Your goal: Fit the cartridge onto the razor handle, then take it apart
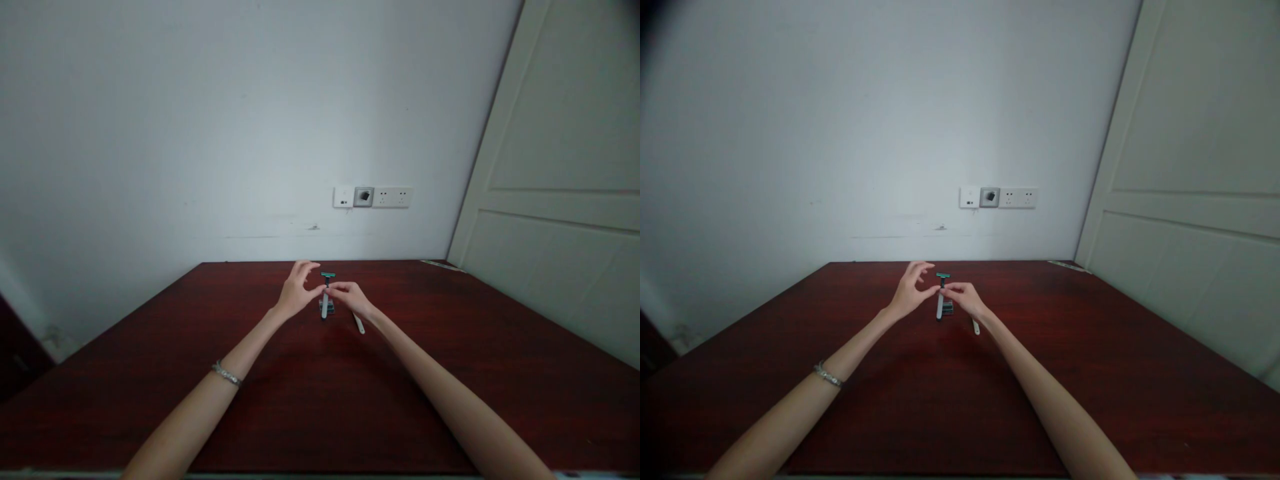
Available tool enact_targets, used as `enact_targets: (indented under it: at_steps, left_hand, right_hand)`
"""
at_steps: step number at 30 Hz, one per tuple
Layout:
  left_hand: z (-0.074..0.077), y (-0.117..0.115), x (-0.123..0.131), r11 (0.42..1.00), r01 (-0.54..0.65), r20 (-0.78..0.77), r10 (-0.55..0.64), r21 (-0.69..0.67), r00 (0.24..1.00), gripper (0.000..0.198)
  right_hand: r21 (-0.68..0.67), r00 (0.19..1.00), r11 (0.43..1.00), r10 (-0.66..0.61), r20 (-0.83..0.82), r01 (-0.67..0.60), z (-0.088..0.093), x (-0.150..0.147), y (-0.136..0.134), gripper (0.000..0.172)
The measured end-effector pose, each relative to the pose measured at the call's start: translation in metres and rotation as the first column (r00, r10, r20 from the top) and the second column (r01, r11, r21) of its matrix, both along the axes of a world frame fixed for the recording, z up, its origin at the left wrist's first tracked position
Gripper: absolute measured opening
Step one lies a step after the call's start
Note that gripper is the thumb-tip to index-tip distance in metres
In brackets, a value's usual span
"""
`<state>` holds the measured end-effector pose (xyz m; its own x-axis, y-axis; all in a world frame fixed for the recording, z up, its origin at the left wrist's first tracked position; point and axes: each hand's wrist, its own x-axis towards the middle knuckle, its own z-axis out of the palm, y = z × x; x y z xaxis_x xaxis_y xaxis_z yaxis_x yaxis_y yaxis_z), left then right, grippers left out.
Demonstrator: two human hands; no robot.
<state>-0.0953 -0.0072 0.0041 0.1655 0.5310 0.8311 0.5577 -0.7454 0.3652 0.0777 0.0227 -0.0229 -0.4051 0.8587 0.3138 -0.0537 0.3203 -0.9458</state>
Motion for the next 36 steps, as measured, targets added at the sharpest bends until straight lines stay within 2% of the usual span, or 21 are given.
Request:
enact_targets:
  at_steps: [2, 3, 4, 6, 9, 14, 18, 23, 28, 33, 36]
  left_hand:
    - [0.004, -0.002, 0.001, 0.999, 0.026, -0.024, -0.025, 0.034, 0.999, 0.028]
    - [0.005, -0.002, 0.001, 0.999, 0.030, 0.012, -0.030, 0.042, 0.999, 0.020]
    - [0.006, -0.002, 0.001, 0.999, 0.027, 0.079, -0.030, 0.043, 0.996, 0.016]
    - [0.007, 0.002, -0.001, 1.000, 0.013, 0.261, -0.016, 0.016, 0.965, 0.021]
    - [0.003, 0.012, -0.009, 0.996, 0.013, 0.489, 0.032, -0.088, 0.872, 0.030]
    - [-0.015, 0.030, -0.024, 0.921, 0.132, 0.644, 0.149, -0.367, 0.750, 0.034]
    - [-0.024, 0.034, -0.026, 0.837, 0.244, 0.695, 0.207, -0.490, 0.688, 0.031]
    - [-0.023, 0.030, -0.024, 0.756, 0.357, 0.716, 0.203, -0.548, 0.668, 0.029]
    - [-0.021, 0.027, -0.023, 0.699, 0.454, 0.761, 0.202, -0.552, 0.616, 0.030]
    - [-0.021, 0.027, -0.024, 0.618, 0.585, 0.825, 0.205, -0.526, 0.526, 0.033]
    - [-0.021, 0.028, -0.024, 0.590, 0.626, 0.850, 0.235, -0.510, 0.471, 0.032]
  right_hand:
    - [0.020, 0.999, 0.999, 0.024, 0.030, -0.025, -0.001, 0.000, 0.001, 0.029]
    - [0.026, 0.999, 0.999, 0.027, 0.044, -0.029, -0.002, 0.000, 0.001, 0.029]
    - [0.027, 0.998, 0.999, 0.028, 0.056, -0.029, -0.003, 0.000, 0.002, 0.029]
    - [0.022, 0.997, 0.999, 0.022, 0.075, -0.024, -0.004, -0.001, 0.003, 0.030]
    - [0.018, 0.996, 1.000, 0.014, 0.084, -0.016, -0.005, 0.000, 0.004, 0.031]
    - [-0.003, 0.998, 1.000, -0.011, 0.054, 0.011, -0.006, -0.001, 0.004, 0.029]
    - [-0.079, 0.999, 0.997, -0.017, -0.050, 0.013, -0.008, -0.004, 0.004, 0.029]
    - [-0.224, 0.965, 0.967, 0.061, -0.255, -0.120, -0.006, -0.006, -0.003, 0.035]
    - [-0.237, 0.961, 0.964, 0.049, -0.272, -0.116, -0.004, -0.007, -0.007, 0.035]
    - [-0.255, 0.960, 0.965, -0.012, -0.280, -0.062, -0.002, -0.009, -0.006, 0.032]
    - [-0.224, 0.963, 0.974, -0.019, -0.270, -0.044, 0.001, -0.010, -0.008, 0.030]
